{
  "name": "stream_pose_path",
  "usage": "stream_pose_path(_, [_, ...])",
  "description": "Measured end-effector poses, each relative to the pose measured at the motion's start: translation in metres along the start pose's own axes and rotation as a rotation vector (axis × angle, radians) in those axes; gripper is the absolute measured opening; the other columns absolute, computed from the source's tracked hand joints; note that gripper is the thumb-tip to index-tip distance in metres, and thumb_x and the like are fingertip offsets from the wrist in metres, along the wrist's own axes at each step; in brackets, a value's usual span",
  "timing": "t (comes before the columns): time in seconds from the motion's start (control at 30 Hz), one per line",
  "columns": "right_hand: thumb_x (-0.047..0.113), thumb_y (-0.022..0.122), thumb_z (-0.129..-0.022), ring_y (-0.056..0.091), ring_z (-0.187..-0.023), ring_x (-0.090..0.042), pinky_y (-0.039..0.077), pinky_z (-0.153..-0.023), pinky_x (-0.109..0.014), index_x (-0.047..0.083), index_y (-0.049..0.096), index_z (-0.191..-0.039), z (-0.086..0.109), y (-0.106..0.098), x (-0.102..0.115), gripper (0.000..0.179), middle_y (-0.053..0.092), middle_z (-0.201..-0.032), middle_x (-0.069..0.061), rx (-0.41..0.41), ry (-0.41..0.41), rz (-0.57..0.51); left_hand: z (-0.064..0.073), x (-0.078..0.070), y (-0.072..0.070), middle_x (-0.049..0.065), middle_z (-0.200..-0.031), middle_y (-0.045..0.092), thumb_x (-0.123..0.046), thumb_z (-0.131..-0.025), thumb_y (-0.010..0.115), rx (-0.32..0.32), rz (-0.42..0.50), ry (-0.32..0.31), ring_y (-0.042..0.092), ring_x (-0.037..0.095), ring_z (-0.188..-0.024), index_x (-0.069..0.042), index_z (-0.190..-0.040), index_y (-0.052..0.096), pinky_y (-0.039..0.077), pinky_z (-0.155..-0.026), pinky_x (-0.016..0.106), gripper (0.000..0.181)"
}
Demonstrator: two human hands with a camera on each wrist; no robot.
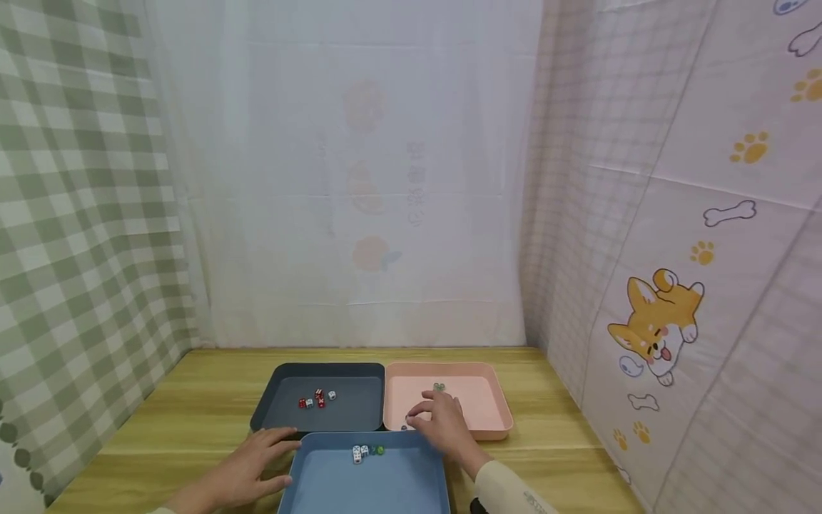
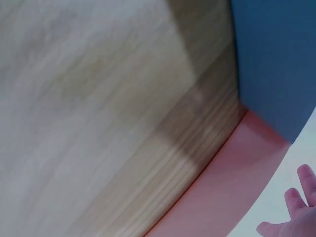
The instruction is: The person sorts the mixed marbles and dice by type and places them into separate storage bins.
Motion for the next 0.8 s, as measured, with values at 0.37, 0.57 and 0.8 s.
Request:
stream_pose_path(0.37, [0.018, 0.075, -0.088, 0.051, -0.123, -0.047, 0.027, -0.104, -0.07, 0.015, 0.078, -0.088, -0.002, -0.021, -0.029, 0.005, 0.061, -0.126, -0.025, -0.091, 0.036, 0.034, 0.001, 0.0, 0.001, 0.014, -0.143, 0.049, -0.054, -0.097, 0.056, 0.002, -0.012, -0.004, 0.046, 0.041, -0.129, -0.012, -0.138, 0.059, 0.03, -0.103, 0.07, 0.059])
stream_pose_path(0.57, [0.018, 0.075, -0.088, 0.051, -0.122, -0.046, 0.031, -0.103, -0.067, 0.013, 0.078, -0.09, -0.007, -0.03, -0.048, 0.007, 0.063, -0.123, -0.025, -0.134, 0.084, 0.078, 0.001, 0.001, 0.001, 0.014, -0.143, 0.049, -0.055, -0.097, 0.055, 0.004, -0.006, -0.009, 0.046, 0.041, -0.129, -0.013, -0.138, 0.058, 0.03, -0.102, 0.071, 0.058])
stream_pose_path(0.8, [0.018, 0.074, -0.089, 0.054, -0.122, -0.042, 0.038, -0.104, -0.058, 0.011, 0.079, -0.091, -0.011, -0.042, -0.067, 0.009, 0.069, -0.111, -0.017, -0.165, 0.138, 0.125, 0.001, 0.0, 0.0, 0.013, -0.142, 0.051, -0.053, -0.098, 0.055, -0.025, -0.029, 0.017, 0.048, 0.039, -0.127, -0.013, -0.136, 0.06, 0.033, -0.1, 0.07, 0.056])
Point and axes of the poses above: each hand's wrist, its own z-axis away from the middle knuckle, its own y-axis out of the palm, x = y × z, the point moved 10 cm from there along -z, towards the middle knuckle
